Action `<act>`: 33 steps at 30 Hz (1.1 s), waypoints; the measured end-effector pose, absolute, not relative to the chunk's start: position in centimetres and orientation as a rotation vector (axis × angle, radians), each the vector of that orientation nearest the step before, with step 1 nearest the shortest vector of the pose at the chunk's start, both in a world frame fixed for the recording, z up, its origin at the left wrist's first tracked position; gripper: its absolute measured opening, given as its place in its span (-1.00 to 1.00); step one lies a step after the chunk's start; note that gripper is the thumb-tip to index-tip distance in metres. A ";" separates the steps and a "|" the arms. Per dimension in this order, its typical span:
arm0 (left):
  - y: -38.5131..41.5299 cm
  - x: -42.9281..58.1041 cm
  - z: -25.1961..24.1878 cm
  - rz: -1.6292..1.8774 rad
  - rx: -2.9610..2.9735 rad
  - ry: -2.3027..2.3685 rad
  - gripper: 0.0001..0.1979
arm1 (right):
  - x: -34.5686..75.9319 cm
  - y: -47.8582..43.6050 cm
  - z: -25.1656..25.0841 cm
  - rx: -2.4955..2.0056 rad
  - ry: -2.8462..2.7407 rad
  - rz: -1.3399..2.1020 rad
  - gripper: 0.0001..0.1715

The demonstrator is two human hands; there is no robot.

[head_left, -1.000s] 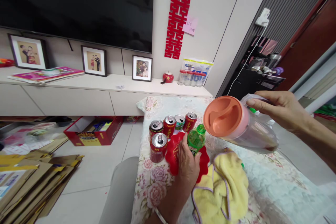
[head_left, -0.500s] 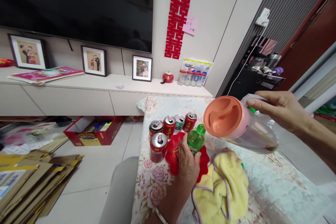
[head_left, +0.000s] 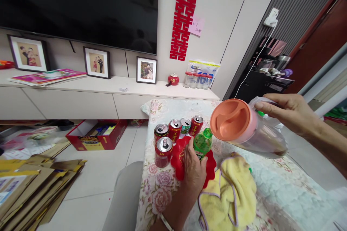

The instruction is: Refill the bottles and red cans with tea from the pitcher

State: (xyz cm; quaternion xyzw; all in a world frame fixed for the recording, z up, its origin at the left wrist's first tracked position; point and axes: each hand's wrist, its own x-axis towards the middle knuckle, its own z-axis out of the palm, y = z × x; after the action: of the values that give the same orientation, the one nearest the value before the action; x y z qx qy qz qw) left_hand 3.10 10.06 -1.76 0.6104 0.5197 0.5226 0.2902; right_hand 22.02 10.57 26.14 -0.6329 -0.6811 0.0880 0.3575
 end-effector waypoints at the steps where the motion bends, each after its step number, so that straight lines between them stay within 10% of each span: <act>1: 10.1 3.1 -1.8 1.391 1.630 1.387 -0.26 | 22.1 10.6 26.1 -1.631 -1.760 0.229 -0.08; 33: 10.1 3.1 -1.8 1.386 1.648 1.382 -0.27 | 21.8 10.7 26.2 -1.599 -1.782 0.236 -0.11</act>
State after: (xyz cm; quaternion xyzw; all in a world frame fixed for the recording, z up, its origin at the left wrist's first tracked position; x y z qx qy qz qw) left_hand 3.10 10.08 -1.82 0.6167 0.5175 0.5189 0.2873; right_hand 21.79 10.73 26.22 -0.6202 -0.6912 0.0915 0.3594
